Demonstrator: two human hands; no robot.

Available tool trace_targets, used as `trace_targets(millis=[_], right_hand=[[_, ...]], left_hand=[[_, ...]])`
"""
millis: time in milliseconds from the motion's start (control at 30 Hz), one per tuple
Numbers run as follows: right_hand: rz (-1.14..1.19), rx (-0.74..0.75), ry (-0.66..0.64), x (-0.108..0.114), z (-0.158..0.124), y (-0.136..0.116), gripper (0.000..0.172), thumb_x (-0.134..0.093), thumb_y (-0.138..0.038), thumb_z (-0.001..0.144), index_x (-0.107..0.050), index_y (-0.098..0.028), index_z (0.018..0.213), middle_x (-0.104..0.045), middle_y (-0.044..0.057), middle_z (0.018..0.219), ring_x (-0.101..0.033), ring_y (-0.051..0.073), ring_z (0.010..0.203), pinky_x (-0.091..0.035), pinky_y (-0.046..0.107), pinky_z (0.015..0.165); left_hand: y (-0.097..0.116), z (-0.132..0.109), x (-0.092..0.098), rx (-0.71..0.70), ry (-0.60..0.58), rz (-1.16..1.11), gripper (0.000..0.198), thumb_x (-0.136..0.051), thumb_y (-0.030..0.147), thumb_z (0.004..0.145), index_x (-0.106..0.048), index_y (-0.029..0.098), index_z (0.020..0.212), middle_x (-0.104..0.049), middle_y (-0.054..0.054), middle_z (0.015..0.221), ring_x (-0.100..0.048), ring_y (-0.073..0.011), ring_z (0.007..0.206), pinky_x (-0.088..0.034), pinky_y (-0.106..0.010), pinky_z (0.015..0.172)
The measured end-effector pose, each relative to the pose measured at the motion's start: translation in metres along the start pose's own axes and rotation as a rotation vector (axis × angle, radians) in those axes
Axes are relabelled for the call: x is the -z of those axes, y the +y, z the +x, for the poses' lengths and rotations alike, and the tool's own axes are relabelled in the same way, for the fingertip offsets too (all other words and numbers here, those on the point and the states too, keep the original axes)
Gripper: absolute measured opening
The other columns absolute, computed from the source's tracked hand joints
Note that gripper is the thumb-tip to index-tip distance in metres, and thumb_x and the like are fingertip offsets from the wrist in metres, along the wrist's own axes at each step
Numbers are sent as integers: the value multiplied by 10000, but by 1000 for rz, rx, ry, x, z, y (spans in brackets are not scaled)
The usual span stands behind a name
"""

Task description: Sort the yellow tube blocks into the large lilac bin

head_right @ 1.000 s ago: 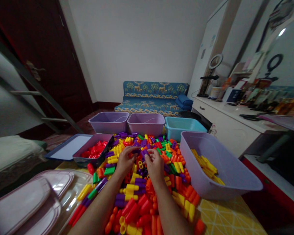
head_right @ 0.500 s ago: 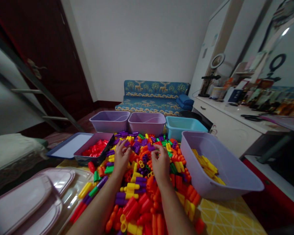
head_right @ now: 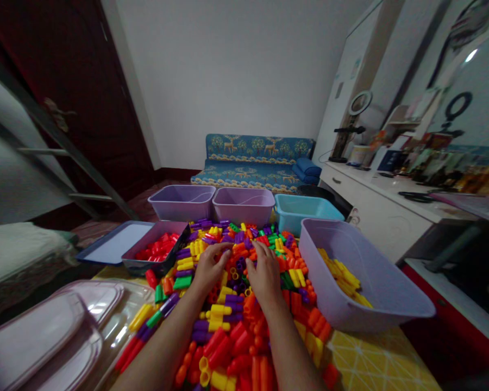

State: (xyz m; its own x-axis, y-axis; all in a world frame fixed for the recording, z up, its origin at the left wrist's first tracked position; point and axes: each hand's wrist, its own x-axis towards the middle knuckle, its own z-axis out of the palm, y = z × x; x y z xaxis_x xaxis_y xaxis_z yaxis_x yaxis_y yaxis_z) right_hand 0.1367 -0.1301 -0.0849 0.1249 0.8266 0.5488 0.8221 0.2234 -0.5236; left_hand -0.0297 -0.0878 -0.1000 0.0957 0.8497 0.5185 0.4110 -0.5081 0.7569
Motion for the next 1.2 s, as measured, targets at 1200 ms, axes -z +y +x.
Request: trace_targets(millis=[1200], right_hand=[[478,-153,-47,-9,-5,-24,261,-630,-273,770,-640,-176,1012,-674,79,951,-639,190,759,-522,301,633]], left_hand=[[5,0,2,218,-175,-506,368,-605,398,806,-696,110,1017,-725,-97,958,-650,-196,827,-506,-263,711]])
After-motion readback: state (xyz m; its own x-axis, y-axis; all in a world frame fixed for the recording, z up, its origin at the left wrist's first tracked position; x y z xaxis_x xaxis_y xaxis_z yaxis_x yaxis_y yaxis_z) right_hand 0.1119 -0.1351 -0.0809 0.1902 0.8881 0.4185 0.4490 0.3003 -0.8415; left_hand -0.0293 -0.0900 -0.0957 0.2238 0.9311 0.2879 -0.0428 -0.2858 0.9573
